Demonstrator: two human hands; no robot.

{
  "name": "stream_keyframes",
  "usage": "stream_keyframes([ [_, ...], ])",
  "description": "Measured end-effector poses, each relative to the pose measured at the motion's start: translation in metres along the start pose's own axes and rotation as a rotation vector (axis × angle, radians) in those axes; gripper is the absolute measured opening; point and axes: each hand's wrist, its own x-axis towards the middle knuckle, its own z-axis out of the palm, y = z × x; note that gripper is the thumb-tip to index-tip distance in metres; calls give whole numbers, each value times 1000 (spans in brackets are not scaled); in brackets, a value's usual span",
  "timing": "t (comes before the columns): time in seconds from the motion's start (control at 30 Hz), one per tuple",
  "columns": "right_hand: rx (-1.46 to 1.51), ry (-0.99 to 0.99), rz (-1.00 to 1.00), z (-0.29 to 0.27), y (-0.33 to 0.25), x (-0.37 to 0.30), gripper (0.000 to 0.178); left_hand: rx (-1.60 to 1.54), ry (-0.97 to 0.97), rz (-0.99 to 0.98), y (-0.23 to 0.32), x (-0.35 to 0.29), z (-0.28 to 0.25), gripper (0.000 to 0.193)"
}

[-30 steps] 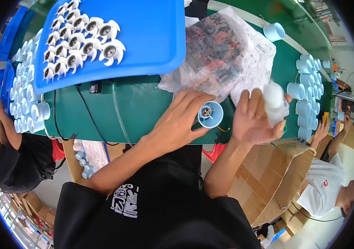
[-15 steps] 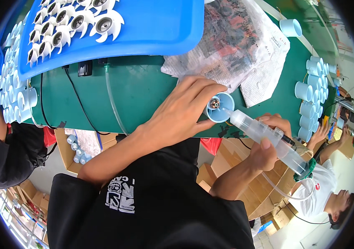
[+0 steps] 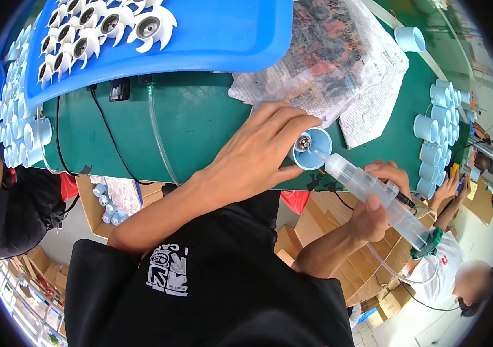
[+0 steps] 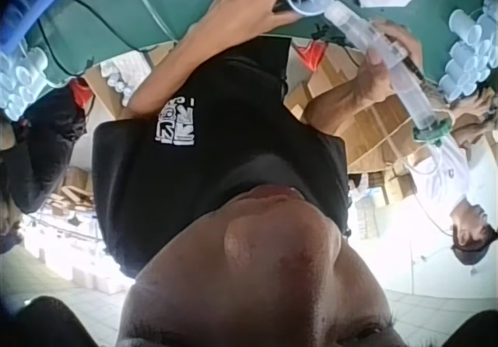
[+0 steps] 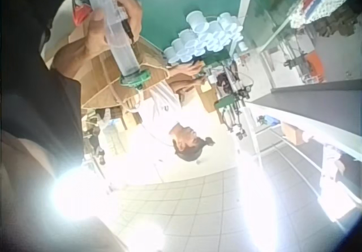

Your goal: Assembling small fan-like white components and applying fluid with a syringe at an industrial workstation.

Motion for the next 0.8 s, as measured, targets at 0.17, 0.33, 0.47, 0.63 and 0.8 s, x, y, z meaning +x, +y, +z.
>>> stream_keyframes([
  [0.17, -31, 9, 20, 1, -1, 0, 50, -1, 5, 1, -1, 0, 0, 67],
  [0.33, -36, 18, 20, 1, -1, -1, 51, 3, 12, 7, -2, 0, 2, 66],
  [0.47, -20, 20, 32, 1, -1, -2, 51, 5, 17, 6, -2, -1, 2, 65],
  [0.63, -15, 16, 13, 0, 1, -2, 50, 3, 15, 2, -1, -2, 2, 66],
  [0.8, -8, 19, 4, 0, 1, -2, 49, 7, 0, -9, 0, -1, 1, 67],
])
